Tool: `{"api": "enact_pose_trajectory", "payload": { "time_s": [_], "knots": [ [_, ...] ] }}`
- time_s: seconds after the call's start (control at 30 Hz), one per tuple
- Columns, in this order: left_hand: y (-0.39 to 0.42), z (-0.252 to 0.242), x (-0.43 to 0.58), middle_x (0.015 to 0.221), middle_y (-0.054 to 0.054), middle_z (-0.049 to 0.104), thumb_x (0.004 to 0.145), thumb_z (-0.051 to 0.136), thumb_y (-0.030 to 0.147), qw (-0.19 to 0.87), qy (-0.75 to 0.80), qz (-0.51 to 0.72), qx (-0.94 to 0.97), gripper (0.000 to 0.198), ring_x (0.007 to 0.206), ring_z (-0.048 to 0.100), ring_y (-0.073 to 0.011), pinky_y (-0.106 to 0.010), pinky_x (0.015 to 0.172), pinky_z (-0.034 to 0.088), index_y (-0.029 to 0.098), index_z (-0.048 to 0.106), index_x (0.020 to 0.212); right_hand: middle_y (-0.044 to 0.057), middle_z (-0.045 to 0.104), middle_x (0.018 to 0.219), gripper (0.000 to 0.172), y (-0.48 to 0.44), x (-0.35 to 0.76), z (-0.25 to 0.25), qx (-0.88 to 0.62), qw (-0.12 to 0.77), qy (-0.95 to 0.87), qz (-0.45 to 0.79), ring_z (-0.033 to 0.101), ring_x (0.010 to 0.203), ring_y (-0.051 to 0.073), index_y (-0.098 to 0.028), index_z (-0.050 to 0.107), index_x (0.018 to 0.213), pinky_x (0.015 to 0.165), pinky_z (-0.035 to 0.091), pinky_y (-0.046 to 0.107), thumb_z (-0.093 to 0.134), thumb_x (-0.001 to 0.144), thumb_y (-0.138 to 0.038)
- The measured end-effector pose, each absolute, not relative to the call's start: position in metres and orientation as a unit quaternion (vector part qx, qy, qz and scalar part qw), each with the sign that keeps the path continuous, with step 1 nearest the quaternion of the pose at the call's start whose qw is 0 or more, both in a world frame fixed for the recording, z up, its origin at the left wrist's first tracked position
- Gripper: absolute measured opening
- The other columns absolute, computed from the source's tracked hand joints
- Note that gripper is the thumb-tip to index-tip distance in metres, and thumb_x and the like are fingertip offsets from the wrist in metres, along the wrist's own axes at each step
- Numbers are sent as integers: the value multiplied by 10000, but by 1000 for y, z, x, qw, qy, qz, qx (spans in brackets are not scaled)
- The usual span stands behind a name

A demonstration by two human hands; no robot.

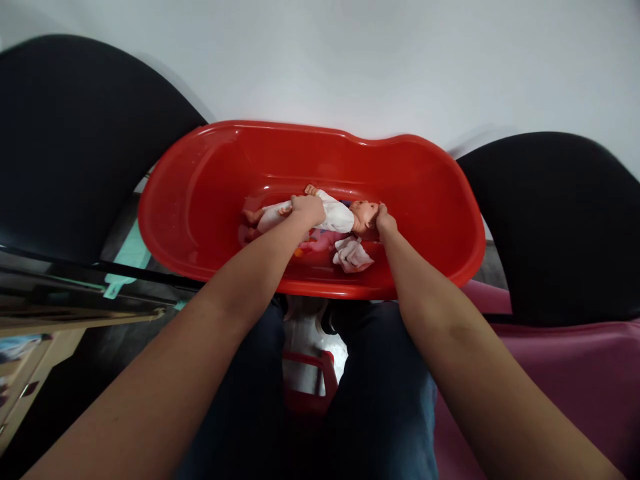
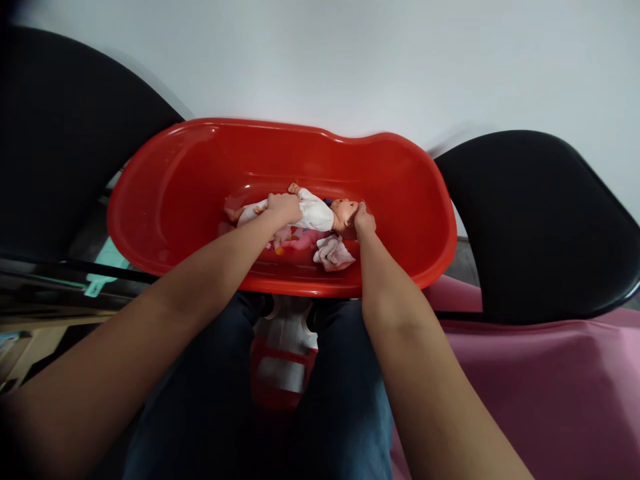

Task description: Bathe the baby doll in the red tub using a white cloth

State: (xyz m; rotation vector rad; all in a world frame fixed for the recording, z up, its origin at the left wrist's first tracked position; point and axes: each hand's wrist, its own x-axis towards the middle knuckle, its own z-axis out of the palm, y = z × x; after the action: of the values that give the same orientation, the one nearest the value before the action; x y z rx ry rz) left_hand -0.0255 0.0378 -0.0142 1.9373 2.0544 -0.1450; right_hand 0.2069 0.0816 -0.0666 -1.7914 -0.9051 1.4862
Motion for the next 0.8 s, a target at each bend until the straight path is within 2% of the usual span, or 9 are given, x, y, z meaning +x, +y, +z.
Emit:
{"api": "enact_pose_trajectory", "payload": {
  "time_s": [0.07, 0.13, 0.2, 0.33, 0.4, 0.47, 0.57, 0.63, 0.8],
  "knots": [
    [42, -16, -28, 1434, -145, 655, 1073, 731, 406, 156, 726, -42, 668, 444, 1236, 686, -300, -519, 1042, 604, 167, 657, 1440, 160, 593, 1573, 604, 78, 204, -65, -721, 324, -361, 496, 565, 1492, 296, -252, 576, 1515, 1255, 473, 488, 461, 1055, -626],
    [46, -19, -31, 1449, -187, 663, 1066, 724, 402, 159, 732, -34, 662, 487, 1304, 655, -338, -551, 1113, 540, 145, 652, 1473, 185, 429, 1709, 727, 73, 201, -64, -736, 313, -439, 410, 408, 1610, 341, -240, 475, 1630, 1345, 321, 549, 539, 1026, -642],
    [50, -21, -33, 1432, -231, 687, 1037, 720, 400, 166, 736, -28, 655, 568, 1352, 625, -377, -566, 1153, 475, 113, 632, 1519, 205, 320, 1767, 830, 67, 198, -64, -707, 280, -571, 311, 303, 1655, 390, -219, 412, 1691, 1366, 218, 603, 542, 1017, -685],
    [56, -26, -36, 1394, -261, 716, 960, 713, 484, 177, 740, -19, 649, 773, 1357, 613, -410, -572, 1152, 439, 73, 566, 1598, 160, 260, 1817, 939, 59, 190, -61, -542, 186, -800, 177, 195, 1688, 428, -260, 432, 1698, 1373, 91, 650, 634, 939, -774],
    [58, -27, -37, 1394, -259, 718, 943, 704, 502, 181, 740, -18, 647, 796, 1351, 616, -409, -572, 1151, 431, 73, 567, 1600, 150, 298, 1811, 1044, 58, 185, -60, -448, 137, -872, 140, 229, 1677, 431, -263, 408, 1718, 1383, 62, 632, 762, 862, -744],
    [59, -26, -37, 1396, -252, 718, 943, 699, 488, 184, 740, -19, 646, 771, 1338, 625, -399, -561, 1145, 434, 81, 582, 1587, 169, 383, 1771, 1074, 60, 180, -60, -387, 98, -910, 109, 317, 1640, 423, -214, 366, 1743, 1385, 97, 606, 821, 858, -619],
    [56, -24, -37, 1425, -254, 700, 943, 707, 464, 183, 738, -21, 649, 753, 1340, 623, -394, -539, 1141, 433, 88, 585, 1584, 176, 546, 1662, 913, 62, 175, -60, -369, 74, -923, 84, 486, 1530, 402, -176, 399, 1727, 1357, 184, 603, 755, 932, -450],
    [51, -21, -37, 1476, -261, 667, 942, 709, 446, 178, 732, -21, 657, 749, 1367, 603, -408, -541, 1154, 417, 103, 578, 1595, 165, 612, 1604, 797, 62, 174, -61, -371, 74, -922, 80, 562, 1459, 393, -194, 468, 1688, 1338, 209, 614, 715, 965, -423],
    [25, -11, -38, 1660, -221, 510, 939, 743, 330, 103, 682, -4, 724, 752, 1486, 492, -411, -544, 1241, 317, 186, 525, 1644, 147, 673, 1542, 634, 64, 174, -59, -388, 97, -911, 99, 626, 1406, 371, -230, 585, 1589, 1328, 228, 605, 701, 981, -365]
  ]
}}
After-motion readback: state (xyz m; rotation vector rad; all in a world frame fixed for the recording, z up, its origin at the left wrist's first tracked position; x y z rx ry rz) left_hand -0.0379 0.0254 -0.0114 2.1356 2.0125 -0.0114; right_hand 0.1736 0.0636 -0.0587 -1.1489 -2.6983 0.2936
